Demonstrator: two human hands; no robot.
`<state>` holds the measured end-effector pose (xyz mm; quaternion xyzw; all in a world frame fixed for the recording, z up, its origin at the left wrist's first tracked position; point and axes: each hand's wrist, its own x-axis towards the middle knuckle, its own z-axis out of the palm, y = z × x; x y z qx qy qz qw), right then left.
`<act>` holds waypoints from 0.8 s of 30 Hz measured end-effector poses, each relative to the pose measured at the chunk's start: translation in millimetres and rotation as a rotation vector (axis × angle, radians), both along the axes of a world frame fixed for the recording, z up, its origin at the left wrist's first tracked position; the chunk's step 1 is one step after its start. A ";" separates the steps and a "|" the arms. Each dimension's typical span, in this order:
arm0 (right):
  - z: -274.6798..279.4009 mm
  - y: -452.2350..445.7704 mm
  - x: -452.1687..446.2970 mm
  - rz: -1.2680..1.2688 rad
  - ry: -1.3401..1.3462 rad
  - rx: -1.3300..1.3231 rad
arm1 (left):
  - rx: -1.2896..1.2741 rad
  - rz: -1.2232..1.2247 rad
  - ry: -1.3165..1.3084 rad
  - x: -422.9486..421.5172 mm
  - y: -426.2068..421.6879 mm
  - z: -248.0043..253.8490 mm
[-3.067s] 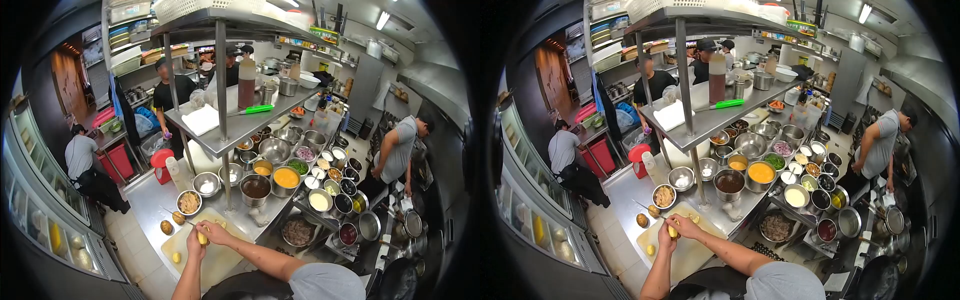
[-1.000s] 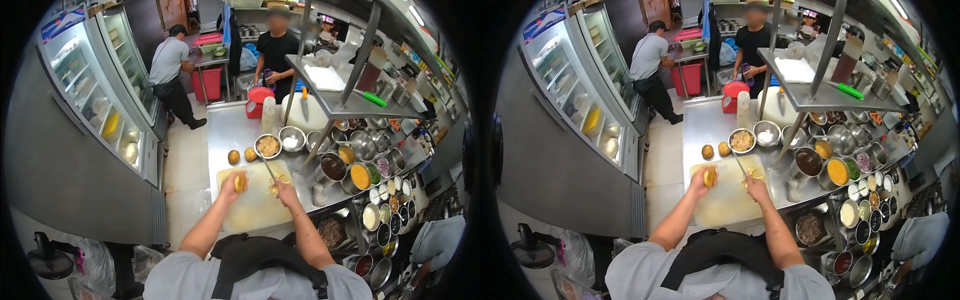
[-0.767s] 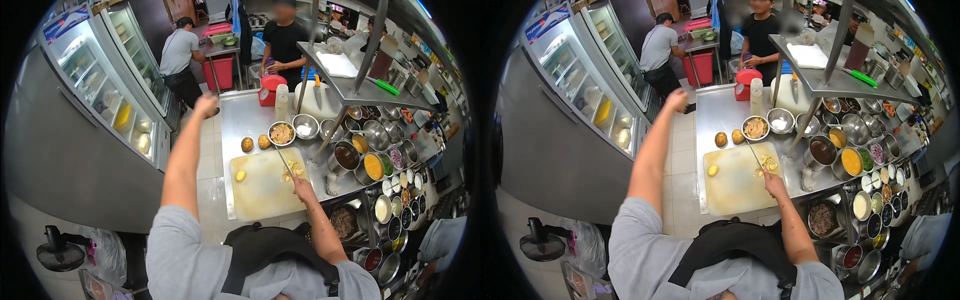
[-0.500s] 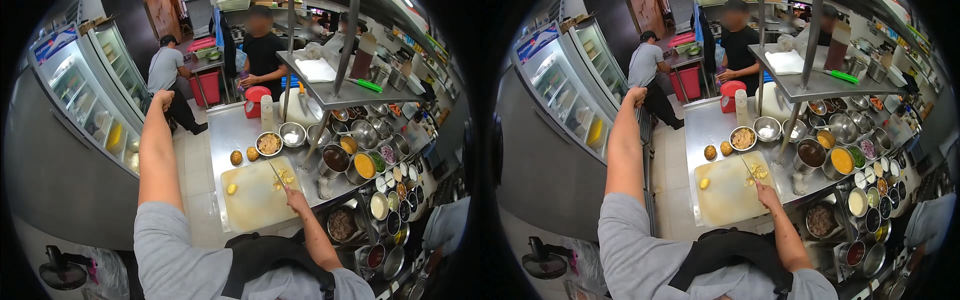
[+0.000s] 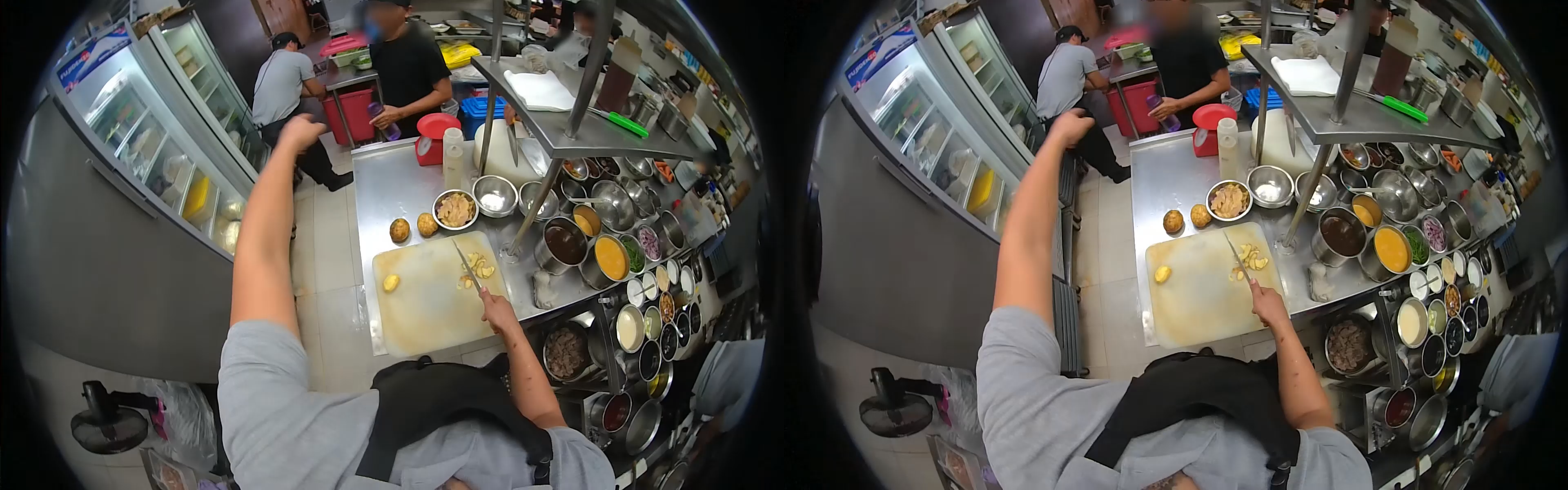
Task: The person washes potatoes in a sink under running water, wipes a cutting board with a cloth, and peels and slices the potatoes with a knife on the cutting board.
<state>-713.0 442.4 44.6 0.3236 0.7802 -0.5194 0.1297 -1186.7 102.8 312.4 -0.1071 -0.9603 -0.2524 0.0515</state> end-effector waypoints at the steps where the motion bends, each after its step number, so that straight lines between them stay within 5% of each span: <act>1: -1.5 -2.5 2.4 -0.056 0.006 -0.044 | 0.055 -0.123 -0.045 16.3 16.4 -17.0; 3: -3.8 -1.1 2.8 -0.059 0.011 -0.059 | -0.051 -0.265 -0.090 54.5 44.0 -84.1; 8: 2.6 -8.9 -4.3 -0.124 0.065 -0.096 | 0.347 -0.415 -0.532 219.0 103.6 -212.6; 24: 9.7 13.2 -27.4 0.079 0.522 0.003 | 0.741 -0.184 -0.718 351.1 186.8 -281.6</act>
